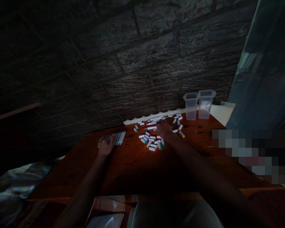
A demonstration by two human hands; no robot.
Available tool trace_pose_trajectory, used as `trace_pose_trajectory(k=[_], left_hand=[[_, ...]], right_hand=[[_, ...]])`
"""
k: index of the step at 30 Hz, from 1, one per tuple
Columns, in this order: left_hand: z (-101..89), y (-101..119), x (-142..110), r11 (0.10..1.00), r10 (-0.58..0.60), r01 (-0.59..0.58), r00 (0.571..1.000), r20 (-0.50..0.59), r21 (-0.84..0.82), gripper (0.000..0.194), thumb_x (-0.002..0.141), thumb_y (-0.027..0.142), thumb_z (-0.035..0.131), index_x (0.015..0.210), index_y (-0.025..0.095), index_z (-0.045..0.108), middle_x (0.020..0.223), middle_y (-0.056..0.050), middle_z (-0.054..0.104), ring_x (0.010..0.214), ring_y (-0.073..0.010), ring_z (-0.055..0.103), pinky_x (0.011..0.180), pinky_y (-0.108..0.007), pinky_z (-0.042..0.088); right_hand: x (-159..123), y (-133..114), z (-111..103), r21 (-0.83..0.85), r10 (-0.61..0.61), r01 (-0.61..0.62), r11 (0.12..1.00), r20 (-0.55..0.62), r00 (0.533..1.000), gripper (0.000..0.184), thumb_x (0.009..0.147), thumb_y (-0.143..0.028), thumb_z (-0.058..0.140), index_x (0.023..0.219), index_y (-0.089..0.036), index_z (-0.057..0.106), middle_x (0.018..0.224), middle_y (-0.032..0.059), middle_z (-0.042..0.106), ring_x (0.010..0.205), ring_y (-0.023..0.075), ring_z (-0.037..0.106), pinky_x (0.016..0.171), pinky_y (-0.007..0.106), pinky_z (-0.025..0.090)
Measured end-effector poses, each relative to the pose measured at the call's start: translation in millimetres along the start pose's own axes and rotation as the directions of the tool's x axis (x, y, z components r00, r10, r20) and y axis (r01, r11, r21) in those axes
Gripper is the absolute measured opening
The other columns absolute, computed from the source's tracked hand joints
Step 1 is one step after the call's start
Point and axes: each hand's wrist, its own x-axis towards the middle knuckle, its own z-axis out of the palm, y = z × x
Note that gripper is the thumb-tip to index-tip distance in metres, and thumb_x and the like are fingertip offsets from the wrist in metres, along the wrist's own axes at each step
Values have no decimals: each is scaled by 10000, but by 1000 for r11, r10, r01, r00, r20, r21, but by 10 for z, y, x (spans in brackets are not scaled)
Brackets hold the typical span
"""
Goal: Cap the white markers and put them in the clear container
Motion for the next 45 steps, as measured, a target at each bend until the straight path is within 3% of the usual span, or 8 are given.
trace_pose_trajectory(k=[7, 10, 13, 20, 25, 30, 37, 45], left_hand=[[-21, 58, -6, 1000, 20, -20, 1000, -23, 4, 438, 957, 422, 351, 1181, 169, 630, 1281, -135, 608, 1275, -313, 453, 1080, -468, 328], [-60, 153, -22, 996, 86, -87, 995, -41, -15, 420, 953, 413, 369, 1185, 167, 618, 1259, -124, 627, 1248, -289, 485, 1090, -438, 327], [-74, 254, -45, 976, 201, -202, 979, -21, -83, 393, 955, 389, 376, 1196, 183, 609, 1233, -97, 651, 1193, -257, 542, 1069, -399, 367], [0, 315, -110, 888, 404, -400, 914, -31, -227, 347, 948, 394, 428, 1096, 184, 660, 1091, -86, 714, 1047, -218, 641, 966, -333, 474], [-3, 345, -146, 862, 458, -422, 886, 72, -282, 346, 946, 406, 442, 1129, 206, 658, 1099, -66, 724, 981, -198, 681, 902, -309, 517], [-47, 428, -189, 846, 509, -471, 853, 113, -250, 461, 946, 395, 458, 1372, 221, 493, 1070, -52, 734, 949, -194, 696, 895, -317, 526], [-51, 561, -266, 763, 638, -588, 753, 163, -268, 469, 967, 378, 423, 1419, 253, 449, 1180, -63, 698, 1030, -210, 675, 925, -335, 511], [13, 527, -233, 781, 590, -553, 805, 56, -289, 382, 988, 369, 370, 1195, 208, 649, 1168, -68, 690, 1074, -203, 633, 970, -328, 479]], right_hand=[[-36, -60, -62, 70, 41, -38, 997, -36, 999, 240, 919, -214, 523, 1104, -200, 676, 1141, 136, 681, 1036, 246, 637, 865, 323, 478], [-59, -142, -103, 131, -4, 16, 991, -93, 996, 240, 933, -293, 527, 1106, -225, 679, 1199, 111, 661, 1072, 219, 628, 890, 280, 458], [-87, -228, -100, 280, 5, 28, 960, -119, 993, 264, 894, -348, 594, 1117, -216, 648, 1031, 80, 722, 940, 201, 674, 817, 263, 472], [-86, -266, 30, 590, 44, 71, 804, -179, 983, 106, 819, -297, 665, 820, -195, 636, 817, 26, 732, 777, 167, 690, 735, 263, 493], [-80, -389, 127, 741, -50, 168, 651, -179, 983, 109, 787, -170, 642, 895, -185, 639, 868, 25, 733, 792, 153, 701, 736, 266, 520], [-136, -533, 139, 836, -111, 180, 518, -143, 984, 137, 773, -258, 701, 873, -182, 648, 843, 35, 746, 778, 174, 712, 709, 282, 529], [-173, -567, 129, 830, -191, 231, 508, -153, 970, 120, 816, -293, 664, 846, -179, 688, 833, 32, 750, 774, 166, 702, 714, 263, 507], [-212, -637, 95, 770, -314, 313, 555, -155, 937, 196, 854, -357, 621, 876, -186, 714, 844, 21, 745, 772, 153, 678, 721, 250, 485]])
